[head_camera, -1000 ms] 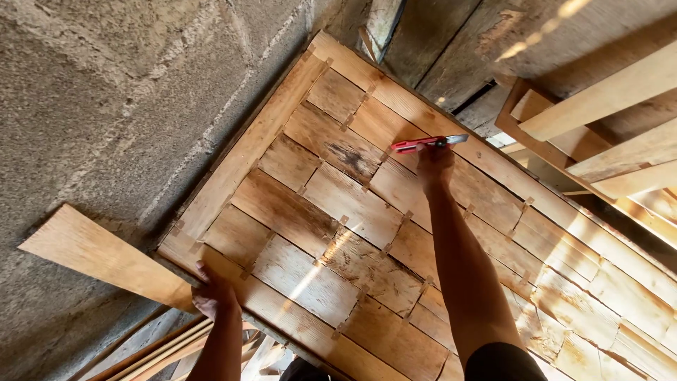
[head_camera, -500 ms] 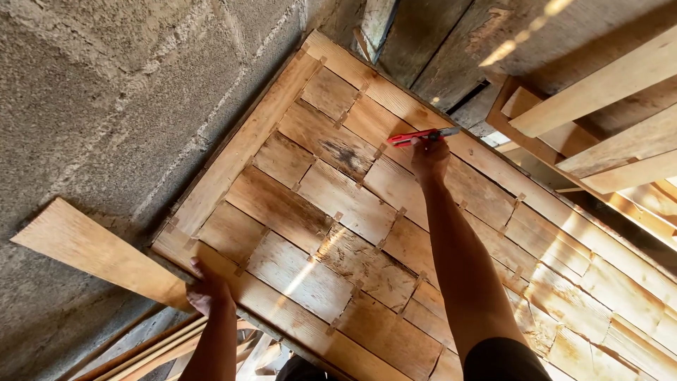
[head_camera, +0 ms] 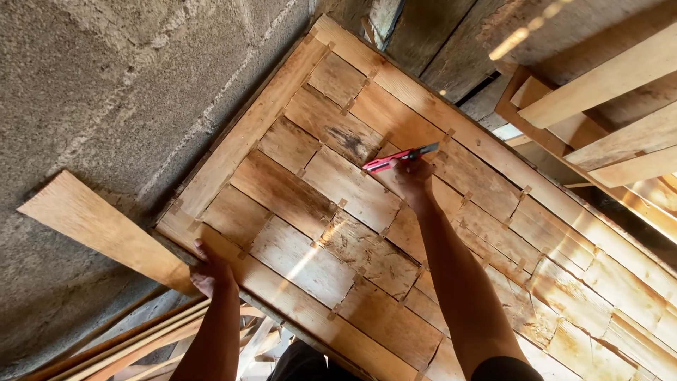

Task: Fitting and trimming small wooden strips into a larger panel frame to create a textured surface.

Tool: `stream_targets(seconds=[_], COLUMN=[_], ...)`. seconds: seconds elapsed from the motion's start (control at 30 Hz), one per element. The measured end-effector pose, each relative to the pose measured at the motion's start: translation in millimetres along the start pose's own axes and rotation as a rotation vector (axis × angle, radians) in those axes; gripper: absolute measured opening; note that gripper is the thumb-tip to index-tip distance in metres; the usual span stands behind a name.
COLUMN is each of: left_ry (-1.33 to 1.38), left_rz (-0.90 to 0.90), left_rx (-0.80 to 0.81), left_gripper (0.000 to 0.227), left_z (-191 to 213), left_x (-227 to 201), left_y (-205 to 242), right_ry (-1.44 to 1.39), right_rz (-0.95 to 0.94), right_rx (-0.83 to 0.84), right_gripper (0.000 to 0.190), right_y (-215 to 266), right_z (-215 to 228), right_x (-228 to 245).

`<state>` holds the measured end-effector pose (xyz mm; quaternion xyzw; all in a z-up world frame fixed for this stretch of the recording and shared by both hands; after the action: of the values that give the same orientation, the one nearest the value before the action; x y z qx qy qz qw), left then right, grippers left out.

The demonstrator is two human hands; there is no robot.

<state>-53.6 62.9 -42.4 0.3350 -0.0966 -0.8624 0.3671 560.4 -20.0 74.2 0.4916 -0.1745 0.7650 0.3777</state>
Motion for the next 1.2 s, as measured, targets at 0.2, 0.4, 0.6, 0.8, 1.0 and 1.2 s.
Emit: stream_targets(seconds=[0.2,0.4,0.6,0.8,1.0,1.2], left_ry=[-0.008,0.030,0.003,0.036,0.132,0.206], left_rz=[0.018,-0.006,-0.033,-0.041,0.010,-0.053], left_rx=[0.026,0.014,0.033,0.048,0.082,0.037], left_gripper=[0.108,0.109,0.111,0.113,0.114,0.117], left_z=[-11.0,-1.7,-9.7,-7.9,9.5,-32.9], left_x=[9.3,-1.2,3.7,2.1,-12.1,21.2], left_y=[-5.6,3.6,-3.4,-0.2,14.6,-16.5], right_ry=[0.192,0.079,0.023,0.081,-0.153,-0.101], right_rz=[-0.092,0.247,0.012,0.065,0.136,0.125], right_rx=[0.051,0.097,0.118,0.077,0.212,0.307], right_gripper=[0.022,0.007,0.007,0.022,0.011,0.008], right_y=[10.5,37.7,68.2,78.1,132.6,181.9], right_z=[-2.3,-8.2,-18.1,-32.3,-63.1,-90.5], right_x=[12.5,45.3,25.3,-8.0,42.7,31.7])
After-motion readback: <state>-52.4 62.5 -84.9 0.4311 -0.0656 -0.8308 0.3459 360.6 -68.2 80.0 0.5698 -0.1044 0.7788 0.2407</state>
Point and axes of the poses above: each hand's wrist, its own y-axis away from the middle knuckle, its own z-axis out of the back of the hand, x = y × z, the point moved 9 cm from there along -y, towards the middle knuckle, and after that the axes turned 3 degrees about -z, right-handed, at the moved point
